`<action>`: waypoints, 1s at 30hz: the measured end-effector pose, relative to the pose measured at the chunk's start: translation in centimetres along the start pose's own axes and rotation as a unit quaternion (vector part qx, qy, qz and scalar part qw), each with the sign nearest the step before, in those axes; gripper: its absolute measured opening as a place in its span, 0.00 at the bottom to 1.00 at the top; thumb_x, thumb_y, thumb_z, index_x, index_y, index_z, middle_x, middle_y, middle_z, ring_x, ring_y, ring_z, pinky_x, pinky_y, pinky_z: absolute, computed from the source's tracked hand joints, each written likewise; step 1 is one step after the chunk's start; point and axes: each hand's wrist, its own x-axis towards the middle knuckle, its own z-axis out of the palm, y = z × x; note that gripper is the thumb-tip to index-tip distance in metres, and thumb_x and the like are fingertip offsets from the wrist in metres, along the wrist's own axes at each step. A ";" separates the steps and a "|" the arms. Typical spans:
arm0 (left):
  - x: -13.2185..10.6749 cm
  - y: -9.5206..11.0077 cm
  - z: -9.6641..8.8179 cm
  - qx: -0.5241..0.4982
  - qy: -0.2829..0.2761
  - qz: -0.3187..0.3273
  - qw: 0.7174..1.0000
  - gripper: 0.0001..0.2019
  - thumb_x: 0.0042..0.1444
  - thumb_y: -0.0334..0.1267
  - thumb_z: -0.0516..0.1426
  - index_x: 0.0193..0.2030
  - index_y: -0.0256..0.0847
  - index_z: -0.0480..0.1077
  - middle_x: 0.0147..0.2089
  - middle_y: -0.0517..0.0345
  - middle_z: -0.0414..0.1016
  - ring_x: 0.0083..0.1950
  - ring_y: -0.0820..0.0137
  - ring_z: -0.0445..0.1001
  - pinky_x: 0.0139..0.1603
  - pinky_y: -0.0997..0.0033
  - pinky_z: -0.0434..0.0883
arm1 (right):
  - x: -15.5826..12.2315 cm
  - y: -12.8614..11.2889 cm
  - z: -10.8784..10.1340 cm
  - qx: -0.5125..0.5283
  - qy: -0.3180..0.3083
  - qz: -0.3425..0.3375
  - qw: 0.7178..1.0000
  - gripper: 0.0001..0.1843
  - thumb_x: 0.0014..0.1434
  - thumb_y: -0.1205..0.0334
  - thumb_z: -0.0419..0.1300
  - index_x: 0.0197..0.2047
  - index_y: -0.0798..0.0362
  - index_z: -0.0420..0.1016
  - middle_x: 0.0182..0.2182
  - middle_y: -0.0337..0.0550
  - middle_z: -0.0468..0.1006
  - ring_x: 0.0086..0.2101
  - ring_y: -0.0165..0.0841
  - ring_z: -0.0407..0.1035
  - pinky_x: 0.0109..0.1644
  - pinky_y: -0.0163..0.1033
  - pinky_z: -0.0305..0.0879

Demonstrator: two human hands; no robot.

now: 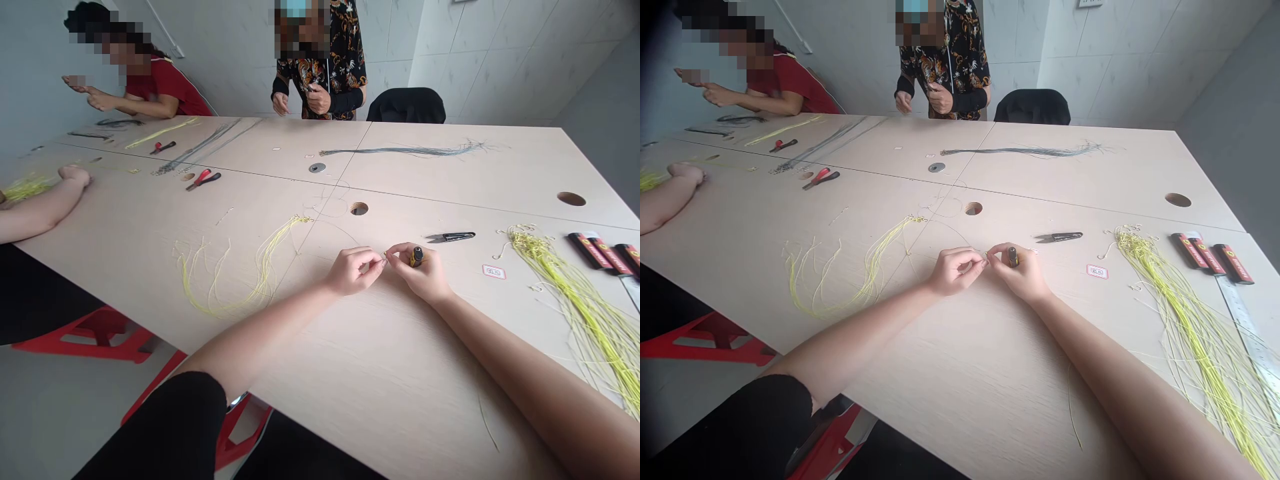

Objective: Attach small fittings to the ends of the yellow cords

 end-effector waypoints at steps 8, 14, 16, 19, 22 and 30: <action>0.1 -0.1 -0.2 -0.008 -0.008 -0.015 1.000 0.10 0.56 0.33 0.55 0.24 0.37 0.66 0.20 0.64 0.65 0.20 0.80 0.56 0.21 0.78 0.56 | 0.0 -0.1 0.0 -0.003 -0.008 0.001 1.000 0.13 0.56 0.52 0.59 0.28 0.53 0.69 0.17 0.33 0.59 0.20 0.26 0.51 0.25 0.36 0.48; -0.1 -0.4 -0.4 0.002 -0.033 -0.033 0.999 0.10 0.57 0.37 0.54 0.25 0.38 0.67 0.23 0.61 0.68 0.23 0.77 0.63 0.25 0.76 0.61 | 0.0 -0.1 -0.2 -0.015 0.020 -0.033 0.999 0.11 0.57 0.57 0.57 0.28 0.53 0.65 0.20 0.35 0.65 0.22 0.26 0.55 0.26 0.35 0.52; -0.1 -0.4 -0.5 0.022 -0.038 -0.031 0.999 0.10 0.56 0.37 0.53 0.26 0.39 0.67 0.24 0.60 0.70 0.25 0.76 0.65 0.26 0.75 0.63 | 0.0 0.0 -0.5 -0.007 0.036 -0.036 0.999 0.10 0.58 0.58 0.57 0.28 0.52 0.64 0.20 0.34 0.64 0.21 0.26 0.56 0.26 0.35 0.53; 0.0 -0.5 -0.5 0.059 -0.048 -0.029 0.997 0.09 0.56 0.37 0.52 0.27 0.39 0.68 0.26 0.59 0.73 0.27 0.75 0.69 0.29 0.74 0.64 | 0.4 -0.1 -1.3 0.024 0.079 -0.021 0.996 0.10 0.57 0.57 0.59 0.29 0.52 0.63 0.19 0.34 0.63 0.20 0.26 0.56 0.25 0.35 0.53; 0.1 -0.6 -0.5 0.123 -0.050 -0.049 0.990 0.08 0.56 0.37 0.52 0.29 0.40 0.69 0.29 0.58 0.76 0.31 0.73 0.73 0.36 0.70 0.65 | 1.4 -0.8 -2.5 0.103 0.142 -0.015 0.984 0.10 0.56 0.57 0.60 0.30 0.51 0.63 0.17 0.30 0.59 0.17 0.25 0.54 0.22 0.34 0.51; 0.6 -0.8 -0.7 0.204 -0.060 -0.127 0.969 0.08 0.55 0.36 0.53 0.39 0.40 0.71 0.40 0.57 0.79 0.43 0.67 0.76 0.46 0.63 0.64 | 3.3 -7.3 -9.2 0.258 0.336 -0.085 0.902 0.12 0.51 0.73 0.54 0.22 0.50 0.57 0.16 0.28 0.53 0.12 0.19 0.45 0.15 0.32 0.37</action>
